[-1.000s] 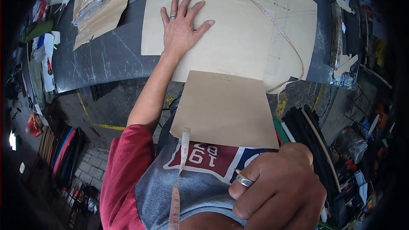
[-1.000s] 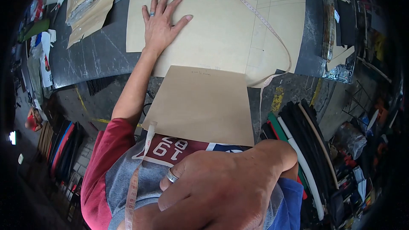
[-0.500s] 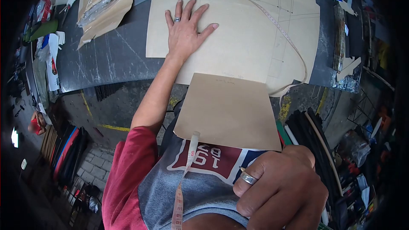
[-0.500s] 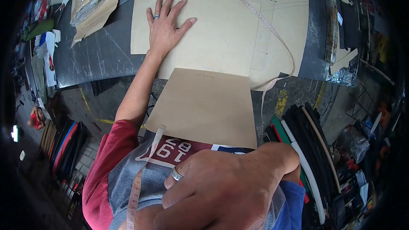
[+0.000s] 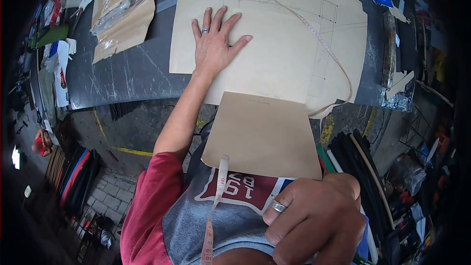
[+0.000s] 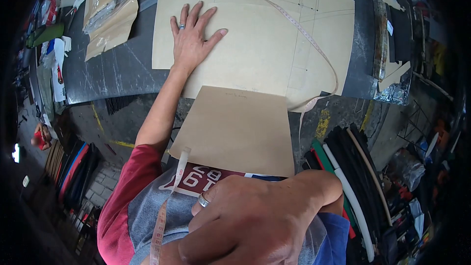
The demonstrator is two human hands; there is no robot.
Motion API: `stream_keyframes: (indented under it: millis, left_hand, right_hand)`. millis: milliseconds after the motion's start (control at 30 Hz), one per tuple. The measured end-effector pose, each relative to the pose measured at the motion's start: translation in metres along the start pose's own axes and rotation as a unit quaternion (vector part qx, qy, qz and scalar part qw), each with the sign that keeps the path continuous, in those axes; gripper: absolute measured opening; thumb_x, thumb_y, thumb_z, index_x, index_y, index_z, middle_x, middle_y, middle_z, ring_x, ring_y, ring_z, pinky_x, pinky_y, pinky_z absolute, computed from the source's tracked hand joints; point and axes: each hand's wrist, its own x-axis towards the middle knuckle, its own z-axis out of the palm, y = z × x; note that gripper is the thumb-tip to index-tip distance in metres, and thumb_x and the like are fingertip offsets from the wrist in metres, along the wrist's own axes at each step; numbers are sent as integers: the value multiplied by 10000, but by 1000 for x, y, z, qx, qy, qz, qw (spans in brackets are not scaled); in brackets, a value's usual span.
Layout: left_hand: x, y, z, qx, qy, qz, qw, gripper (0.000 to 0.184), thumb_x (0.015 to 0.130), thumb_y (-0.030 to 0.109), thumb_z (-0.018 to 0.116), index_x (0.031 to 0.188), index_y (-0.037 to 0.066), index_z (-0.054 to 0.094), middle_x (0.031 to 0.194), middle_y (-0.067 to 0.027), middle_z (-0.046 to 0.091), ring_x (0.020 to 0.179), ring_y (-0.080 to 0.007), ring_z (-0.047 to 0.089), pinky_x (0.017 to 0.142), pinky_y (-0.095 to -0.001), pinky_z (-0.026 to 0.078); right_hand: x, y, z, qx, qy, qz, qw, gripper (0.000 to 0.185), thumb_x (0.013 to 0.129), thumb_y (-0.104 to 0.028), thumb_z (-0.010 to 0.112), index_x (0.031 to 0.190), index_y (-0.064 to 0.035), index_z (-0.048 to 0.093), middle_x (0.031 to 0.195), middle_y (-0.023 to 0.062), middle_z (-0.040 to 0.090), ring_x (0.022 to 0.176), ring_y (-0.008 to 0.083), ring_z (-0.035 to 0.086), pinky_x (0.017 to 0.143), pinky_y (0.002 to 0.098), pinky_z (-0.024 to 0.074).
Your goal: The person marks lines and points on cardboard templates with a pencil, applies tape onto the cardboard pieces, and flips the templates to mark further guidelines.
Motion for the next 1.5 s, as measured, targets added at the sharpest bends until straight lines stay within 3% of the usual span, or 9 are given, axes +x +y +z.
stream_keyframes:
  millis: [267,400,533,933,1033,1167,1300,1500]
  left_hand:
    - [0,1,0,-5,-1,-2,1000,697,942,658,666,1509,261,585,1628,-102,457,1572,-407,292,1249,-706,114]
    - [-1,1,-1,-10,-1,-4,1000,696,942,654,669,1510,261,585,1629,-104,457,1574,-407,291,1250,-704,112]
    - [-1,1,-1,-10,-3,-5,1000,694,942,651,671,1509,260,584,1630,-104,455,1575,-407,288,1251,-703,109]
    - [-1,1,-2,-12,-6,-12,1000,694,939,650,671,1507,260,584,1634,-101,448,1579,-412,274,1254,-703,96]
    - [-1,0,-2,-19,-9,-12,1000,697,937,649,674,1508,260,583,1636,-100,444,1580,-413,271,1255,-704,92]
    - [0,1,0,-22,-10,-13,1000,697,932,648,677,1505,261,588,1637,-99,440,1579,-416,269,1256,-706,87]
    - [0,2,-2,-16,-13,-15,1000,699,931,650,676,1506,262,588,1636,-96,440,1579,-415,268,1255,-709,90]
    - [0,-2,-7,-16,-12,-13,1000,745,913,681,684,1519,263,574,1640,-108,431,1578,-421,264,1246,-721,100]
  right_hand:
    - [1,0,2,-42,20,-3,999,222,995,-155,667,967,-64,868,475,-64,333,305,39,276,311,264,140]
    - [-2,-1,-6,-48,-80,-1,996,219,997,-141,662,998,-51,861,466,-54,346,300,41,279,307,269,147]
    - [2,-3,3,-75,25,-7,997,233,1007,-149,659,1041,-13,845,482,-47,382,314,58,338,307,277,217]
    - [18,-2,-40,9,-284,31,958,340,1049,-224,617,1110,54,803,562,-39,484,414,80,495,359,283,355]
    - [-9,-9,-16,-266,-79,-93,956,343,982,-225,677,1146,56,784,574,-51,430,435,59,454,385,257,313]
    - [-7,-35,-32,-327,-191,-56,924,380,858,-219,755,1148,24,789,580,-70,392,442,48,389,423,236,274]
    - [-2,-53,-44,-340,-243,-63,906,398,761,-192,797,1120,-19,811,569,-85,337,448,48,368,436,239,262]
    - [6,-62,-42,-342,-254,-13,905,417,709,-148,836,1108,-27,816,569,-89,343,448,45,362,435,247,273]
